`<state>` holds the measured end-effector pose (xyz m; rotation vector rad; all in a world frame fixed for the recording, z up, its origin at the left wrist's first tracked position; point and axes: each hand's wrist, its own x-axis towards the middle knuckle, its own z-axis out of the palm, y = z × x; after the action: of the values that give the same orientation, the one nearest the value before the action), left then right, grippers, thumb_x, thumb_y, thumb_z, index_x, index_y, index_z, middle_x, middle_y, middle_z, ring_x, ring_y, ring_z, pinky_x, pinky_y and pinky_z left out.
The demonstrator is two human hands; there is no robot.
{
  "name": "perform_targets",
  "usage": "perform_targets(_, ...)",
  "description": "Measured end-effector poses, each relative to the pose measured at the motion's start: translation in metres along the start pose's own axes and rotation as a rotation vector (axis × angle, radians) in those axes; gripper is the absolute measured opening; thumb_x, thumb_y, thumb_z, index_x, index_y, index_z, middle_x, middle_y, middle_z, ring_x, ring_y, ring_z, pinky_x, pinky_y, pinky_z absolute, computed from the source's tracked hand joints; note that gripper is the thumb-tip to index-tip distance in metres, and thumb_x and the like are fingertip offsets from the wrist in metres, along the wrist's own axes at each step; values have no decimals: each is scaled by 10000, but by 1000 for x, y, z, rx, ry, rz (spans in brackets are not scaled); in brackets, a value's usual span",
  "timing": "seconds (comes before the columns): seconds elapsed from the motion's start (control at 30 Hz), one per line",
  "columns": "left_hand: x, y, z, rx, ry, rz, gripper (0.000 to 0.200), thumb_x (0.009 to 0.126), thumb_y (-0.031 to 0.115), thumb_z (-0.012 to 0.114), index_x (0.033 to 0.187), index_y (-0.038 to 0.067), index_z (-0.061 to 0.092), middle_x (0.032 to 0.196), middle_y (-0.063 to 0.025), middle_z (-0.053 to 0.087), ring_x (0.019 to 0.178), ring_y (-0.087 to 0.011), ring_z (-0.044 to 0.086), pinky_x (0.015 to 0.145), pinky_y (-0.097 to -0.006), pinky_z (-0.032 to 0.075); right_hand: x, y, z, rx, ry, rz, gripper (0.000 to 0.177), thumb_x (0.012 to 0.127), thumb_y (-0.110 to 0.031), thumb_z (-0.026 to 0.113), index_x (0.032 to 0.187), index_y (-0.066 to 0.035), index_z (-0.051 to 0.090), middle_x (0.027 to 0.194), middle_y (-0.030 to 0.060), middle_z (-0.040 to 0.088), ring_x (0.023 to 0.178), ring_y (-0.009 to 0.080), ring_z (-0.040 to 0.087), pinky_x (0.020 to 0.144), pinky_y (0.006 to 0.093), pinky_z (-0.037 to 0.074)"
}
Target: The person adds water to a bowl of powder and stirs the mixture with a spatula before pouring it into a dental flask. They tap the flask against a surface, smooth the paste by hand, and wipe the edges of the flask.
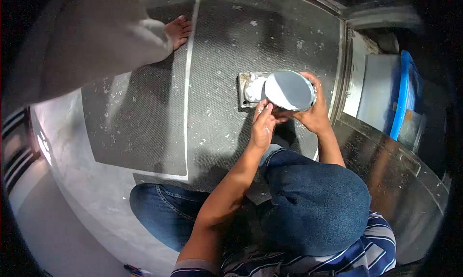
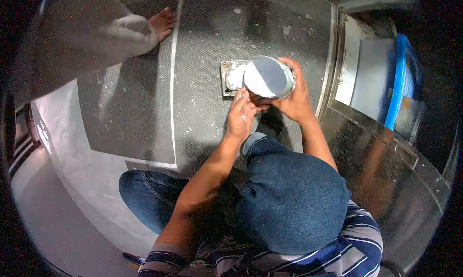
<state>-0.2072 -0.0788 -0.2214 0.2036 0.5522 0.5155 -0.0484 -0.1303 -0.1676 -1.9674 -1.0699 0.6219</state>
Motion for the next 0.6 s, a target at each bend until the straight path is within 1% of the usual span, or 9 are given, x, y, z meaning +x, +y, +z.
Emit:
perform_targets(0.1,16,-21,26,199,130,57,464,980,203,529,1341,-6,324,1268,-154,514,1081,-214,580,918,-408,477,-17,29,-18,237,-29,-33,1104,459,-174,940,1387,-119,346,1411,152,427,1344,308,404,1116,429,321)
perform_targets(0.13,24,-34,22,435,100,146,496,967,128,549,1361,-15,284,1295,-148,480,1115,-208,544,955,-377,452,-22,39,-23,405,-34,-2,1126,459,-210,938,1395,-115,320,1439,158,393,1382,311,341,1139,434,271)
perform_targets(0.17,28,-41,28,461,69,156,520,960,122,552,1383,-28,289,1278,-184,505,1099,-230,562,948,-342,448,-30,56,-30,563,-2,70,1035,560,-290,884,1401,-111,308,1423,140,404,1368,298,355,1134,424,268)
perform_targets(0.23,37,-53,30,843,45,155,544,947,132,569,1394,-43,313,1255,-227,527,1103,-246,569,950,-344,448,-43,88,-45,809,82,241,856,686,-346,778,1387,-114,346,1379,121,422,1322,278,388,1107,393,284)
perform_targets(0.27,41,-54,34,870,-13,17,612,949,135,585,1429,-44,250,1372,-200,448,1132,-241,563,948,-342,467,-48,103,-48,806,101,247,856,686,-346,778,1387,-114,346,1379,121,422,1322,278,388,1107,393,284)
perform_targets(0.37,57,-83,16,1179,-8,-9,611,945,127,584,1438,-29,258,1351,-245,479,1099,-286,602,895,-356,505,-60,155,-44,579,222,524,646,839,-339,629,1386,-100,383,1315,83,464,1231,223,457,1022,351,349)
perform_targets(0.4,67,-108,-13,1142,-63,129,626,935,120,594,1448,-19,265,1329,-273,501,1111,-314,607,867,-371,522,-62,162,-45,574,221,581,578,840,-308,642,1335,-100,428,1276,73,481,1201,205,458,1012,326,339)
perform_targets(0.43,68,-107,-10,1144,-70,131,626,935,120,594,1448,-19,265,1329,-273,501,1111,-314,607,867,-371,522,-57,161,-46,572,215,633,510,841,-276,654,1283,-100,473,1236,63,499,1171,187,459,1002,301,329)
perform_targets(0.6,52,-104,-6,1145,-95,28,652,928,121,608,1460,-18,257,1346,-252,499,1104,-317,606,860,-374,524,-50,141,-60,353,274,531,436,841,-231,692,1205,-65,519,1176,84,568,1135,208,522,999,323,372)
